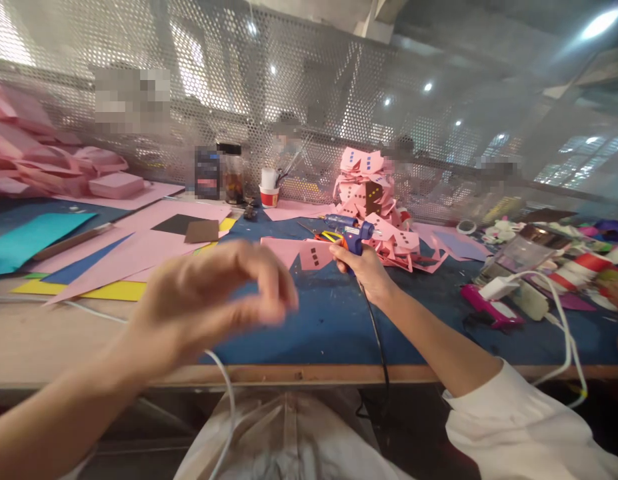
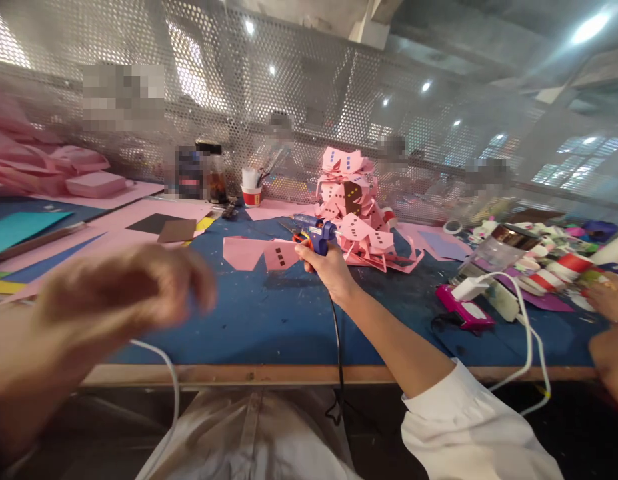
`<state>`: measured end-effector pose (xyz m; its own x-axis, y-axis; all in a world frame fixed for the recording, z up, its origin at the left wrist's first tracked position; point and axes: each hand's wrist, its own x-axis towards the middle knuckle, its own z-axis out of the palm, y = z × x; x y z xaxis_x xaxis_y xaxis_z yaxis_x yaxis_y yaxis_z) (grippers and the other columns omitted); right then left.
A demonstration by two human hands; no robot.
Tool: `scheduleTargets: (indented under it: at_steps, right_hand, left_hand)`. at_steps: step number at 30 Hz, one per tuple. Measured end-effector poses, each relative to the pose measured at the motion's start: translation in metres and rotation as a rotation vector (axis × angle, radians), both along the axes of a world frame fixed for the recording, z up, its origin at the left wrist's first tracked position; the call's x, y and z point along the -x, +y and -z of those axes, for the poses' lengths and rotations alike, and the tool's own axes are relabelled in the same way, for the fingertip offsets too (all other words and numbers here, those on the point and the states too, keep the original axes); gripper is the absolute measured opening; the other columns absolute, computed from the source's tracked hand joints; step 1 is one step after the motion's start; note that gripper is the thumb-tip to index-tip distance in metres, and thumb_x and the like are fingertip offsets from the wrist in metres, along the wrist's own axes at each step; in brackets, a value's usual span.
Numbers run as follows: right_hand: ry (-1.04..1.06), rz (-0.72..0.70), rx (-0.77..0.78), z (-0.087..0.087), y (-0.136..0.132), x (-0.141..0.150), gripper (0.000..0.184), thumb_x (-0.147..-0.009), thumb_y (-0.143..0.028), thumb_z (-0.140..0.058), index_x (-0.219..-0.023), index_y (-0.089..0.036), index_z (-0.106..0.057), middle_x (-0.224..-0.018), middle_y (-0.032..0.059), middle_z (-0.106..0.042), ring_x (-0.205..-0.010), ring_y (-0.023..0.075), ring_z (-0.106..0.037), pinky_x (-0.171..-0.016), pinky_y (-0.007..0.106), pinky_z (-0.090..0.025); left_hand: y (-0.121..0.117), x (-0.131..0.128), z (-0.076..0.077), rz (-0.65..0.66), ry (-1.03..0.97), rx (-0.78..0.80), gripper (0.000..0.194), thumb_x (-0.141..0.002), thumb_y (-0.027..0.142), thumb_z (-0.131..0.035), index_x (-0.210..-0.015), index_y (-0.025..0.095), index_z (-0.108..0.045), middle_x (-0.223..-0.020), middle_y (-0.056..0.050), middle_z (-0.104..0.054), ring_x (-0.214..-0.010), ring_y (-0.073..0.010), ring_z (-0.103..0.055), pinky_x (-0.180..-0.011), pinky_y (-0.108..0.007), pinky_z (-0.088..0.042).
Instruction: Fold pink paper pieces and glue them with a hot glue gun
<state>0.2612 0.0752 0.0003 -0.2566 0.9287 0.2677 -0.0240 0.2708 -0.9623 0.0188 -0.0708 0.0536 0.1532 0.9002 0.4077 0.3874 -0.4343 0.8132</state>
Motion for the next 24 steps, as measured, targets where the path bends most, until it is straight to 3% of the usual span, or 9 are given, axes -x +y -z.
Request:
scheduleTargets:
  at_steps: [3,5,7,11,14,17,21,24]
  right_hand:
    - [-0.013,0.015,-0.014,-0.003,0.0,0.0,0.03,-0.075,-0.044,-0.072,-0.082,-0.017,-0.062,-0.065,-0.0035,-0.055,-0.052,0.0077,-0.047,-0.052,0.024,-0.038]
    - [-0.026,0.021,-0.014,-0.004,-0.001,0.0,0.031,-0.074,-0.045,-0.072,-0.083,-0.017,-0.062,-0.065,-0.0034,-0.055,-0.052,0.0082,-0.047,-0.053,0.024,-0.038]
    - [-0.028,0.03,-0.012,-0.006,-0.001,0.0,0.032,-0.074,-0.045,-0.073,-0.084,-0.017,-0.063,-0.067,-0.0028,-0.056,-0.053,0.0084,-0.047,-0.053,0.024,-0.038]
    - [-0.032,0.042,-0.012,-0.005,0.001,-0.001,0.031,-0.075,-0.046,-0.071,-0.084,-0.017,-0.064,-0.069,-0.002,-0.056,-0.054,0.0084,-0.047,-0.053,0.024,-0.037]
    - [-0.057,0.039,-0.033,-0.003,0.003,-0.002,0.031,-0.077,-0.047,-0.07,-0.084,-0.018,-0.064,-0.066,-0.0024,-0.055,-0.054,0.0093,-0.047,-0.053,0.025,-0.037]
    - [-0.104,0.047,-0.076,-0.002,0.003,-0.001,0.029,-0.08,-0.047,-0.068,-0.084,-0.019,-0.063,-0.062,-0.0031,-0.055,-0.054,0.0102,-0.047,-0.056,0.026,-0.039]
    - [-0.223,0.167,-0.164,-0.005,-0.002,0.0,0.029,-0.083,-0.049,-0.063,-0.083,-0.02,-0.064,-0.056,-0.0031,-0.054,-0.054,0.0124,-0.051,-0.059,0.027,-0.042]
    - [-0.292,0.174,-0.208,-0.008,-0.013,0.004,0.03,-0.083,-0.051,-0.063,-0.083,-0.02,-0.064,-0.06,-0.0019,-0.057,-0.054,0.0132,-0.053,-0.059,0.028,-0.044]
  left_hand:
    - [0.057,0.02,-0.003,-0.079,0.144,-0.194,0.029,-0.094,0.041,-0.055,-0.105,0.018,-0.068,-0.116,-0.005,-0.065,-0.102,-0.0189,-0.057,-0.093,-0.033,-0.043]
    - [0.093,0.037,0.002,-0.108,0.273,-0.114,0.038,-0.093,0.042,-0.054,-0.122,0.019,-0.062,-0.119,-0.003,-0.064,-0.095,-0.0163,-0.056,-0.084,-0.029,-0.043]
    - [0.113,0.05,0.009,-0.074,0.379,-0.013,0.038,-0.094,0.045,-0.052,-0.118,0.019,-0.065,-0.108,-0.002,-0.067,-0.09,-0.0151,-0.055,-0.076,-0.025,-0.042]
    - [0.117,0.054,0.02,0.092,0.306,0.168,0.042,-0.091,0.046,-0.055,-0.12,0.016,-0.064,-0.073,0.002,-0.063,-0.071,-0.0131,-0.054,-0.064,-0.023,-0.04]
    - [0.112,0.049,0.027,0.161,0.222,0.19,0.042,-0.087,0.047,-0.061,-0.118,0.019,-0.064,-0.078,-0.001,-0.066,-0.074,-0.0149,-0.058,-0.067,-0.025,-0.043]
    - [0.113,0.047,0.035,0.198,0.155,0.177,0.033,-0.086,0.049,-0.062,-0.1,0.02,-0.068,-0.077,-0.002,-0.067,-0.07,-0.0152,-0.059,-0.065,-0.026,-0.044]
    - [0.118,0.05,0.044,0.154,0.084,0.169,0.03,-0.085,0.048,-0.063,-0.089,0.018,-0.066,-0.071,-0.001,-0.065,-0.067,-0.0146,-0.059,-0.063,-0.026,-0.045]
    - [0.121,0.055,0.046,0.063,0.069,0.149,0.033,-0.084,0.05,-0.063,-0.088,0.017,-0.067,-0.071,-0.001,-0.065,-0.068,-0.0152,-0.06,-0.065,-0.026,-0.047]
